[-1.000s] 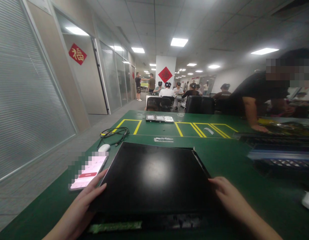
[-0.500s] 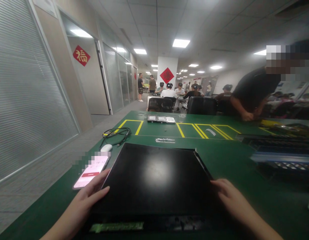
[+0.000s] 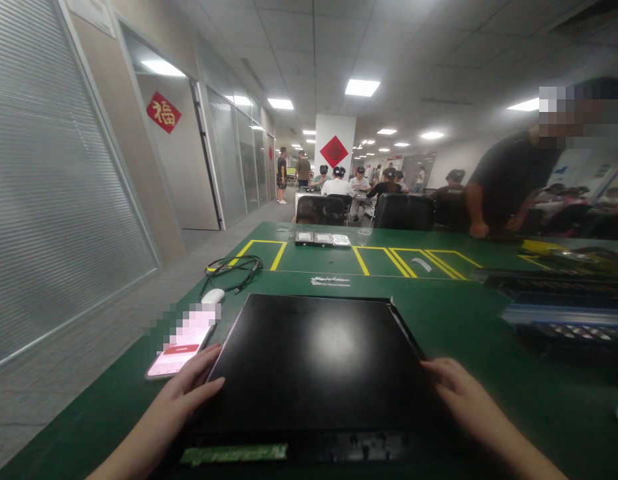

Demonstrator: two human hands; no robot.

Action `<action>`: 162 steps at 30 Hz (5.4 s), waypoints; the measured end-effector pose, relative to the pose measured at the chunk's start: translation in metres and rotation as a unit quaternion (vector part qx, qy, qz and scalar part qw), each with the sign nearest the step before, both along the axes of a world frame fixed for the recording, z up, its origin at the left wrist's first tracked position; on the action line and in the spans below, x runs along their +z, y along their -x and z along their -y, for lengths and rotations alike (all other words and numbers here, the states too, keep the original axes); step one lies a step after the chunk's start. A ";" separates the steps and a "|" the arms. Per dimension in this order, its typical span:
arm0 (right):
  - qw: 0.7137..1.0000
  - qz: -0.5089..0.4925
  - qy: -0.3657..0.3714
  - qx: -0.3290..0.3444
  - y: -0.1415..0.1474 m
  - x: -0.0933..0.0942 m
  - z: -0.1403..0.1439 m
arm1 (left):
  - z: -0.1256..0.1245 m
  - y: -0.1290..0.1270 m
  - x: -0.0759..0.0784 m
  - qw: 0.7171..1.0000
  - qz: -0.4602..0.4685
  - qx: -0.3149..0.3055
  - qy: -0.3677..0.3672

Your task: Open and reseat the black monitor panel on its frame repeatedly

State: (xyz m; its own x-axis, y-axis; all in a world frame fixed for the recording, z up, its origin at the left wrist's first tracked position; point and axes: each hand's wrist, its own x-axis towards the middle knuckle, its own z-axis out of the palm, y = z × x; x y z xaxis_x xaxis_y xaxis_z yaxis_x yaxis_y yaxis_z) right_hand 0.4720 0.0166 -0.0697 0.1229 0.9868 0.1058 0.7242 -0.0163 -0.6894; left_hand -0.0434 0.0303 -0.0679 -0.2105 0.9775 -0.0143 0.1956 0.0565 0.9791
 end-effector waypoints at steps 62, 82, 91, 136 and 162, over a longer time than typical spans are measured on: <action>1.000 0.007 -0.001 -0.013 0.001 0.000 0.000 | -0.004 -0.001 0.003 0.921 -0.365 -0.077 -0.111; 1.000 0.015 0.004 -0.003 0.004 0.005 0.002 | 0.010 0.026 0.034 0.867 -0.441 -0.224 -0.052; 1.000 0.008 -0.002 -0.001 -0.001 -0.002 0.000 | 0.011 0.024 0.041 0.832 -0.490 -0.240 -0.097; 1.000 0.001 0.014 -0.014 0.000 0.000 -0.001 | -0.011 0.037 -0.012 0.879 -0.432 -0.143 -0.144; 0.999 0.010 0.026 -0.024 0.003 0.009 0.001 | 0.004 -0.014 0.033 0.984 0.109 0.063 0.127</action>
